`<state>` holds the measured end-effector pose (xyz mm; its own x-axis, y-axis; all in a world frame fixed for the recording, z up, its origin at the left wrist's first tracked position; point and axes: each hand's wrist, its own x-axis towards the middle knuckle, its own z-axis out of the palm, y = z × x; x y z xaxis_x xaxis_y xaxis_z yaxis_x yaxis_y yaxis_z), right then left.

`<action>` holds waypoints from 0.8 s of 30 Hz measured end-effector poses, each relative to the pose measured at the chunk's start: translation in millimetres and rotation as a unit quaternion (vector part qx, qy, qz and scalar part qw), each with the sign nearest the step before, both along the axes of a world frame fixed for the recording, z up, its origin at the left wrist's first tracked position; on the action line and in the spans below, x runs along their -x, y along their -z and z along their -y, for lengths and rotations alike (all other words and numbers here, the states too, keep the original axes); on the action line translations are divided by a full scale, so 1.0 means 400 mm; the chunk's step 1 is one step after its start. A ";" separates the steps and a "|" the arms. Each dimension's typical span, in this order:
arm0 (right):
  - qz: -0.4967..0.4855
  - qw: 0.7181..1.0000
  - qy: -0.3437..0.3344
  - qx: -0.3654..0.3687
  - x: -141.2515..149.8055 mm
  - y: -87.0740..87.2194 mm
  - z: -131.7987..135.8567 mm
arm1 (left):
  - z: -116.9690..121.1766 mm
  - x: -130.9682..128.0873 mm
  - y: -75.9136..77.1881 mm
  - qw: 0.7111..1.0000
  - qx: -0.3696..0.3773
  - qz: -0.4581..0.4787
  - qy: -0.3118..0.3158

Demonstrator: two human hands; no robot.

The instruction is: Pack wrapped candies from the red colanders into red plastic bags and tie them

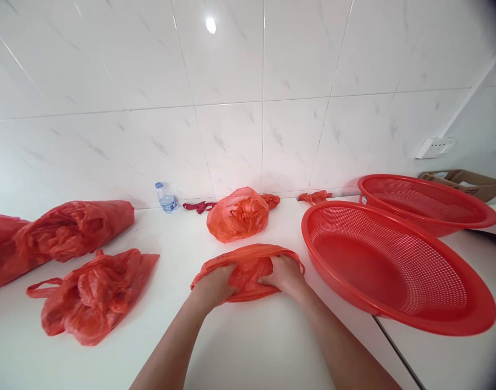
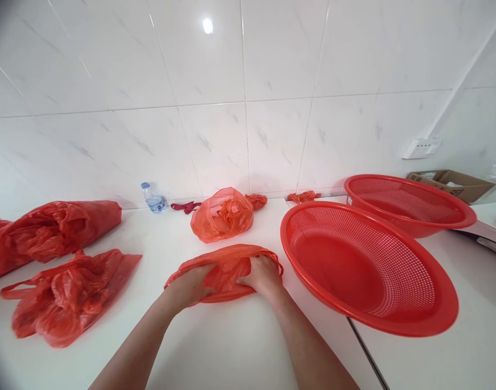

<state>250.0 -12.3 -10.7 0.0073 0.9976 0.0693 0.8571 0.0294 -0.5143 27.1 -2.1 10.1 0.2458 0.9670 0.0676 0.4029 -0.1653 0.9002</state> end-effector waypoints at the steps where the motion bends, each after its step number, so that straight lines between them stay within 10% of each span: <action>1: 0.007 1.000 -0.003 -0.001 -0.001 -0.001 0.001 | 0.004 -0.007 -0.010 1.000 -0.003 0.005 -0.002; 16: 0.006 0.997 -0.064 0.042 -0.044 -0.034 0.045 | -0.047 -0.027 -0.040 0.954 -0.154 -0.256 0.031; 21: -0.051 0.998 0.019 -0.024 -0.048 -0.046 0.045 | -0.023 0.000 -0.012 0.905 -0.355 -0.108 -0.210; 24: -0.055 0.994 0.055 -0.075 -0.046 -0.040 0.039 | -0.019 0.014 -0.004 0.916 -0.275 -0.043 -0.290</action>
